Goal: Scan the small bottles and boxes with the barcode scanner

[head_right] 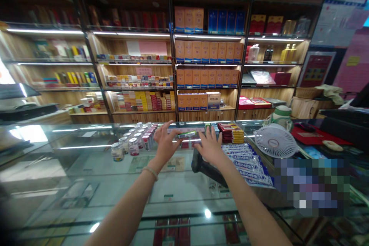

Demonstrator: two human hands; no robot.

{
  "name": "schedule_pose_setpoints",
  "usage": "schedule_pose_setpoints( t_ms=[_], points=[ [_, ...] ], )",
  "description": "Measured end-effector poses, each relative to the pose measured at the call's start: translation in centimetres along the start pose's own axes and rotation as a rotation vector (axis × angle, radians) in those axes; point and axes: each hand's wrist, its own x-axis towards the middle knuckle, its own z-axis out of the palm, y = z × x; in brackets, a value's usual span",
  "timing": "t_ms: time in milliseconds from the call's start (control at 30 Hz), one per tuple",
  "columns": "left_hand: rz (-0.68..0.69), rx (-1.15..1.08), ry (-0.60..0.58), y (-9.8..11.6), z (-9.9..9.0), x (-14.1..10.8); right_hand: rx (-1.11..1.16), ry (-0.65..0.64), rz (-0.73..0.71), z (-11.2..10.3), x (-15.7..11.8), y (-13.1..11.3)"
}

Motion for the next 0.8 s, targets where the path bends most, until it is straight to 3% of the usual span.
schedule_pose_setpoints(
  t_ms=[233,467,633,800],
  points=[
    [-0.040,-0.031,0.000,-0.3,0.1,0.1,0.193,0.028,0.009,1.8,3.8,-1.0],
    [-0.083,-0.032,-0.024,-0.6,0.6,-0.1,0.348,0.201,-0.023,3.2,3.4,-0.2],
    [-0.072,-0.015,-0.070,-0.7,1.1,-0.3,0.395,0.351,-0.106,3.0,2.7,-0.2],
    [-0.047,0.030,-0.142,-0.5,1.6,-0.8,0.385,0.410,-0.166,2.8,2.1,-0.7]
  ],
)
